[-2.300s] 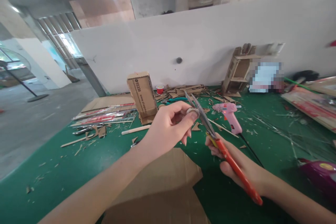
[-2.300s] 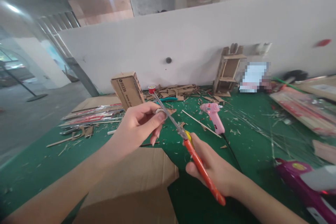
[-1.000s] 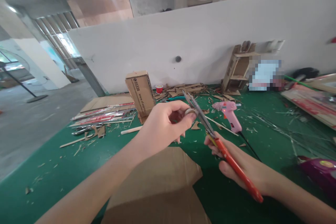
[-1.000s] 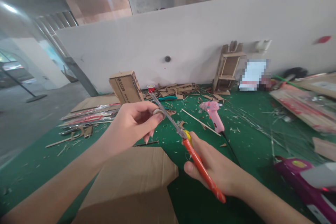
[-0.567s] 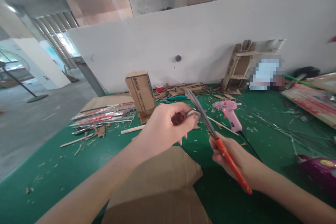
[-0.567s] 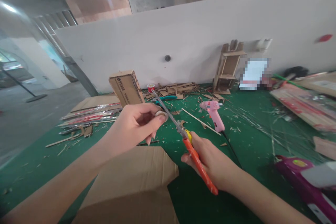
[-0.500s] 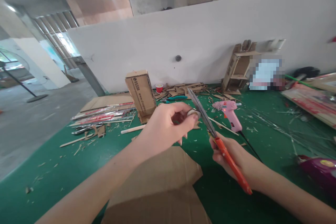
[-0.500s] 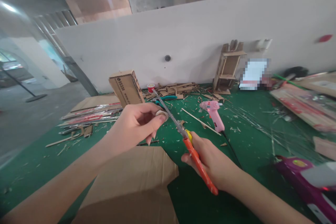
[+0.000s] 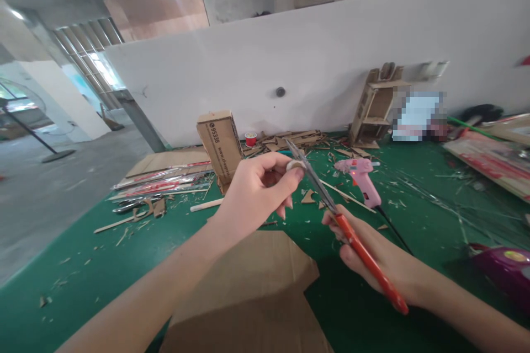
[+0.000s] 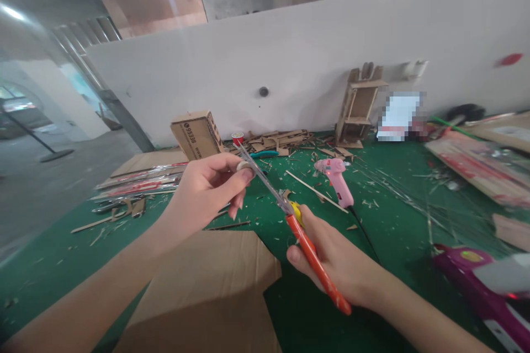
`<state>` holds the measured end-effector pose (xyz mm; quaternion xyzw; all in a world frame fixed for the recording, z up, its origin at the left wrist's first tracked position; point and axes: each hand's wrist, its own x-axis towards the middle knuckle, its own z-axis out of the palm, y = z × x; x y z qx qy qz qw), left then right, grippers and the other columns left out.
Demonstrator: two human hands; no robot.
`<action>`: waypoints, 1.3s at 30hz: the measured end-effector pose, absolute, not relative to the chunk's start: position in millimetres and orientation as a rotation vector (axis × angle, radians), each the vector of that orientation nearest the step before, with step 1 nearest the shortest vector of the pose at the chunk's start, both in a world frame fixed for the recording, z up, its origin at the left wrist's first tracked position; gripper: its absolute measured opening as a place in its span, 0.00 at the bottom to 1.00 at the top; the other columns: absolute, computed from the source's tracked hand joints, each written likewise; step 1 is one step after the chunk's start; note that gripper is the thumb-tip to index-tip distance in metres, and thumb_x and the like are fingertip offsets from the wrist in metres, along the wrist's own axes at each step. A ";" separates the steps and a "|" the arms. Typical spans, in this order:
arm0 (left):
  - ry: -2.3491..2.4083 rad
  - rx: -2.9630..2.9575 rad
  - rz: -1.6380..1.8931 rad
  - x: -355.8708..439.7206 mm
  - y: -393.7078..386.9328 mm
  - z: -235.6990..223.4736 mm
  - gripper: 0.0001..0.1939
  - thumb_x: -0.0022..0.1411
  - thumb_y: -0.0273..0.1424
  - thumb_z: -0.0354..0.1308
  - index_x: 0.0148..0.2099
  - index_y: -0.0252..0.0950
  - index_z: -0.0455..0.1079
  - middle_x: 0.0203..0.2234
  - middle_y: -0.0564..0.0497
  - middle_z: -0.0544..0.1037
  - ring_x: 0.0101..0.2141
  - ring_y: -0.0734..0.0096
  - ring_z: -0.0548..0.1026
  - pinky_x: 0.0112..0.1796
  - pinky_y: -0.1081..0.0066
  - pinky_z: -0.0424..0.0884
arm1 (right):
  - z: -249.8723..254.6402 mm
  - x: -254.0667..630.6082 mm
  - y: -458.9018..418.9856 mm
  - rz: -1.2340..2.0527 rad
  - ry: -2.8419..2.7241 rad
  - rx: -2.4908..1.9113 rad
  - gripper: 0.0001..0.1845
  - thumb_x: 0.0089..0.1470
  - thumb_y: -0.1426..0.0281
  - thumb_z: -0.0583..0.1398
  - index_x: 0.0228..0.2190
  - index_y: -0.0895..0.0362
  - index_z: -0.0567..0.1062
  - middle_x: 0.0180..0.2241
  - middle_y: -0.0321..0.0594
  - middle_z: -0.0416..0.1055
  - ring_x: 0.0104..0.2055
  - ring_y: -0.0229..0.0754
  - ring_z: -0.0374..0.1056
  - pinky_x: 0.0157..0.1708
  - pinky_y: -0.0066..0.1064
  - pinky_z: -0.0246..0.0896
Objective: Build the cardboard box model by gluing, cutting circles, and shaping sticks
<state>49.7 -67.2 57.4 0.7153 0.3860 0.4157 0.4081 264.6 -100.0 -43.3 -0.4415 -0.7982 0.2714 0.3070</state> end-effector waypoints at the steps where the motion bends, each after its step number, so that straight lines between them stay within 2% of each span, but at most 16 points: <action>1: 0.978 1.809 1.044 49.7 -67.3 57.4 0.08 0.61 0.34 0.55 0.34 0.33 0.68 0.16 0.57 0.67 0.15 0.83 0.66 0.17 0.83 0.66 | -42.4 264.3 -100.0 0.723 -2.109 -1.171 0.16 0.56 0.55 0.53 0.41 0.52 0.65 0.30 0.39 0.66 0.29 0.41 0.63 0.24 0.30 0.62; 8: 0.986 1.843 1.036 49.2 -66.9 56.2 0.08 0.61 0.33 0.55 0.33 0.33 0.68 0.15 0.57 0.67 0.15 0.83 0.66 0.17 0.83 0.66 | -54.9 268.2 -97.8 0.761 -2.081 -1.182 0.17 0.57 0.55 0.52 0.43 0.52 0.65 0.34 0.40 0.67 0.32 0.42 0.64 0.27 0.33 0.64; 11: 0.976 1.834 1.030 49.1 -66.7 55.1 0.09 0.60 0.34 0.55 0.32 0.33 0.69 0.16 0.57 0.67 0.16 0.82 0.66 0.17 0.82 0.67 | -58.3 269.2 -96.8 0.801 -2.058 -1.208 0.17 0.57 0.56 0.52 0.44 0.52 0.65 0.34 0.39 0.67 0.30 0.40 0.63 0.28 0.33 0.65; 15: 0.959 1.829 1.020 48.3 -66.3 53.7 0.09 0.60 0.35 0.55 0.33 0.33 0.69 0.17 0.57 0.67 0.16 0.82 0.67 0.18 0.82 0.68 | -55.7 267.8 -95.7 0.829 -2.045 -1.258 0.16 0.57 0.55 0.52 0.40 0.52 0.66 0.34 0.38 0.66 0.30 0.39 0.62 0.28 0.32 0.64; 22: 0.943 1.837 1.014 48.3 -65.1 51.3 0.10 0.61 0.36 0.54 0.32 0.34 0.68 0.16 0.56 0.67 0.17 0.80 0.67 0.19 0.79 0.69 | -52.7 262.8 -93.0 0.891 -2.031 -1.234 0.13 0.58 0.57 0.52 0.35 0.54 0.64 0.29 0.35 0.60 0.26 0.35 0.56 0.22 0.27 0.57; 27: 0.949 1.849 1.007 48.6 -65.9 52.4 0.11 0.61 0.36 0.54 0.31 0.34 0.67 0.17 0.56 0.67 0.16 0.81 0.67 0.19 0.79 0.67 | -45.1 258.9 -90.8 0.863 -2.088 -1.201 0.15 0.59 0.57 0.51 0.28 0.55 0.59 0.26 0.34 0.56 0.23 0.33 0.50 0.18 0.25 0.50; 31: 0.953 1.866 0.986 47.8 -66.5 53.9 0.11 0.62 0.36 0.54 0.31 0.34 0.67 0.16 0.56 0.68 0.16 0.81 0.67 0.19 0.80 0.66 | -43.4 259.3 -90.9 0.847 -2.109 -1.191 0.16 0.59 0.56 0.49 0.27 0.54 0.57 0.26 0.33 0.56 0.23 0.33 0.51 0.20 0.26 0.51; 39: 0.925 1.776 1.017 50.9 -67.1 50.1 0.11 0.61 0.37 0.55 0.31 0.34 0.66 0.17 0.56 0.70 0.16 0.80 0.68 0.19 0.79 0.67 | -51.6 266.7 -95.8 0.732 -2.107 -1.093 0.16 0.55 0.53 0.52 0.32 0.53 0.64 0.31 0.38 0.62 0.29 0.40 0.59 0.27 0.31 0.59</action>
